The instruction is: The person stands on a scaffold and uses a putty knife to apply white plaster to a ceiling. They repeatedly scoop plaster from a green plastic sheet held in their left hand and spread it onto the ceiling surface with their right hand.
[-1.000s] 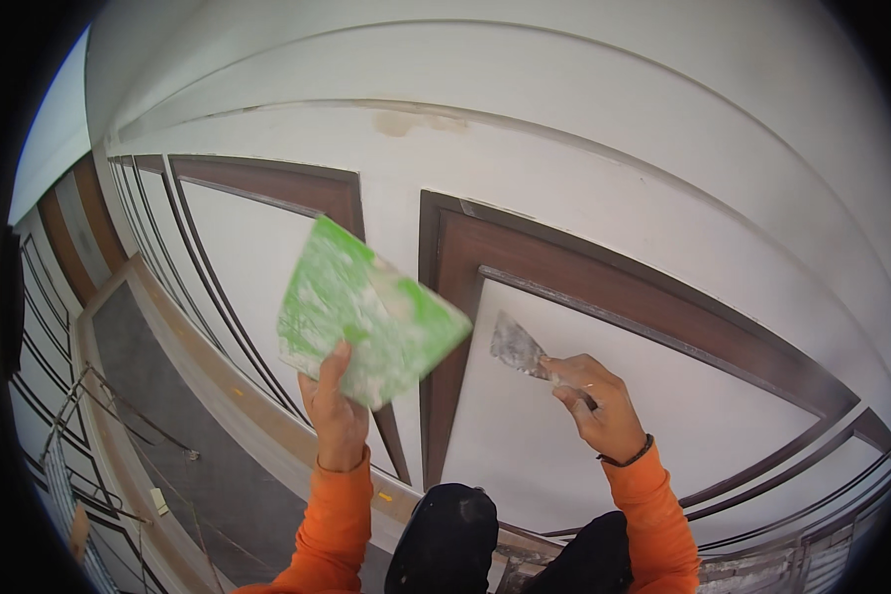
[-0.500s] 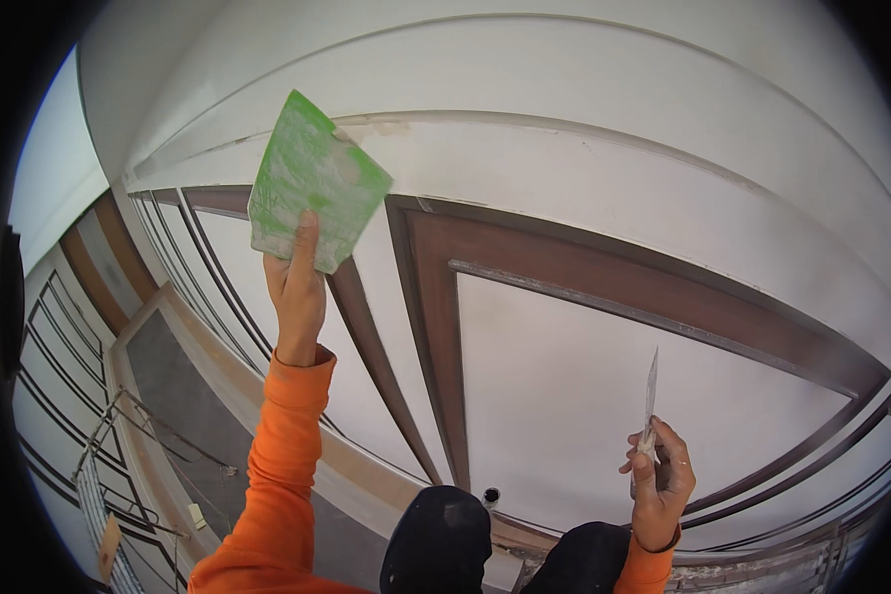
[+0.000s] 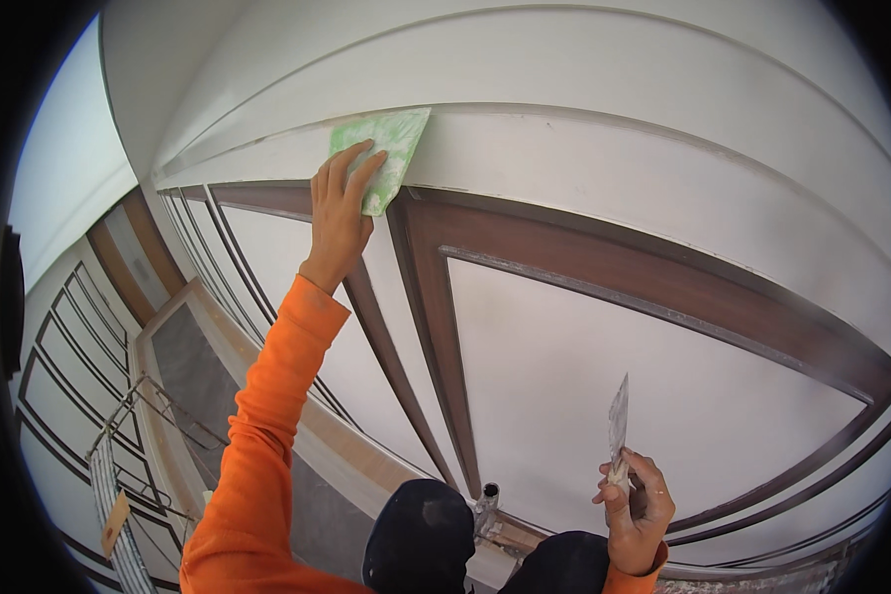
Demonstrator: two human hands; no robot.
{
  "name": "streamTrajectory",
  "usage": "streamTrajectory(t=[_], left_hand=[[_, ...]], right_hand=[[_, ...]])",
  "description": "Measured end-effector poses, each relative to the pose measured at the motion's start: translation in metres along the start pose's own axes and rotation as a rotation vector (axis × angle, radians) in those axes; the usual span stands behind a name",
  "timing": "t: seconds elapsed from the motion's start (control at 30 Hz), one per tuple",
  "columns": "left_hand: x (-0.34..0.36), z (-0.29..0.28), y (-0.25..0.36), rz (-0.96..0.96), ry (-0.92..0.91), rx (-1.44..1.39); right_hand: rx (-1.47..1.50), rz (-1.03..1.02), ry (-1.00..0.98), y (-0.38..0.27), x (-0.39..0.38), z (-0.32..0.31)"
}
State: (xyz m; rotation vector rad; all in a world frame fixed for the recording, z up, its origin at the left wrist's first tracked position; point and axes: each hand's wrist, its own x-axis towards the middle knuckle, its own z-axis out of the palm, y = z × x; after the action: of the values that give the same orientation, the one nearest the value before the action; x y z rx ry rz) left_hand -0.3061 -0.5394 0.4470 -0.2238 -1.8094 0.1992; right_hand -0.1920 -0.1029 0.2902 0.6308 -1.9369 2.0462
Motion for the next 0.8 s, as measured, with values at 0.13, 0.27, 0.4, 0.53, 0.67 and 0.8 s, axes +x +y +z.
streamTrajectory(t=[0.13, 0.27, 0.4, 0.53, 0.67, 0.8], left_hand=[[0.002, 0.0, -0.009, 0.046, -0.044, -0.042], [0.01, -0.006, -0.009, 0.071, -0.077, -0.07], [0.021, -0.018, -0.014, 0.099, -0.11, -0.095], [0.04, -0.041, -0.018, 0.136, -0.208, -0.133], [0.066, -0.061, -0.032, 0.144, -0.342, -0.185], [0.086, -0.074, -0.038, 0.148, -0.43, -0.285]], right_hand=[[0.022, 0.006, 0.036, 0.008, -0.008, -0.009], [-0.001, 0.014, 0.084, 0.014, -0.013, -0.016], [-0.004, -0.011, 0.098, 0.023, -0.012, -0.02], [0.015, -0.012, 0.103, 0.028, -0.01, -0.024], [0.016, 0.008, 0.1, 0.031, -0.009, -0.026], [0.039, 0.002, 0.11, 0.033, -0.009, -0.026]])
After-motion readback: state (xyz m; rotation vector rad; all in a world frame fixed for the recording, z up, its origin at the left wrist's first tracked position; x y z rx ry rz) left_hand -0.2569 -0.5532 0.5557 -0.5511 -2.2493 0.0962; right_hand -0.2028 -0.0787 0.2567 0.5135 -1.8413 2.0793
